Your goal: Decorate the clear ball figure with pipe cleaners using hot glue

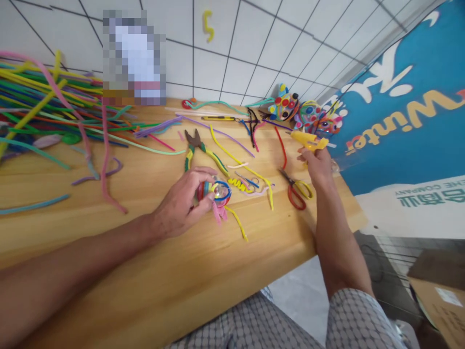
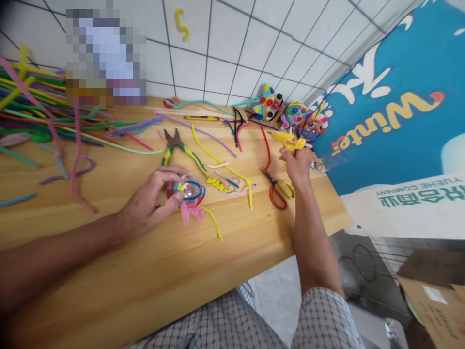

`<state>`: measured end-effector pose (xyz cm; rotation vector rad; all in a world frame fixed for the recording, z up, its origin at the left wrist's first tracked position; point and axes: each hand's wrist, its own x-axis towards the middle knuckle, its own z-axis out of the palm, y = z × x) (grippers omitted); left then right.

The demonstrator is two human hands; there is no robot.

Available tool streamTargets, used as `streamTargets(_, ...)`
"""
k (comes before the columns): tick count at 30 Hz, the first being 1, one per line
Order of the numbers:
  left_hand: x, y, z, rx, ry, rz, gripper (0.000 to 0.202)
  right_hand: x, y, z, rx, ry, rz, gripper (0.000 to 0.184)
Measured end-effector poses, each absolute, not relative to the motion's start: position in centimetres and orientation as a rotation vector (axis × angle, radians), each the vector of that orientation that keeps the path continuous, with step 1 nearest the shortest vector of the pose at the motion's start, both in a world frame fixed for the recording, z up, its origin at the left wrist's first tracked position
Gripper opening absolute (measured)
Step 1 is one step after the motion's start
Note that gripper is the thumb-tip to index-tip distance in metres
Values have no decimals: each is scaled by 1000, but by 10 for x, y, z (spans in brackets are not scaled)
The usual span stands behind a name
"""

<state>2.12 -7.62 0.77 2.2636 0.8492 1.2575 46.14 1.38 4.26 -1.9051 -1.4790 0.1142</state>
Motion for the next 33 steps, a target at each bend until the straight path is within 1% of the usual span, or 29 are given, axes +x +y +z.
streamTargets(3, 21, -76, 9, 2215, 861, 1219, 27, 414, -14, 61, -1682, -1560, 327, 18)
streamTargets(7, 20, -77, 11, 2184, 878, 1184, 24, 341, -58, 79, -1477, -1660, 625, 38)
streamTargets(9, 21, -77, 12, 2183, 875, 1185, 23, 316, -73, 82, -1447, -1698, 679, 38)
streamTargets(13, 22, -77, 11, 2167, 868, 1203, 23, 303, -82, 75, -1491, -1797, 538, 31)
streamTargets(20, 24, -76, 9, 2181, 844, 1260, 25, 309, -79, 56, -1491, -1842, 394, 28)
streamTargets(24, 23, -76, 11, 2195, 836, 1257, 23, 309, -79, 51, -1492, -1832, 424, 31)
streamTargets(28, 23, -77, 13, 2182, 865, 1221, 24, 308, -79, 51, -1499, -1825, 454, 25)
streamTargets(33, 22, -77, 15, 2198, 856, 1200, 26, 306, -79, 51, -1466, -1819, 483, 24)
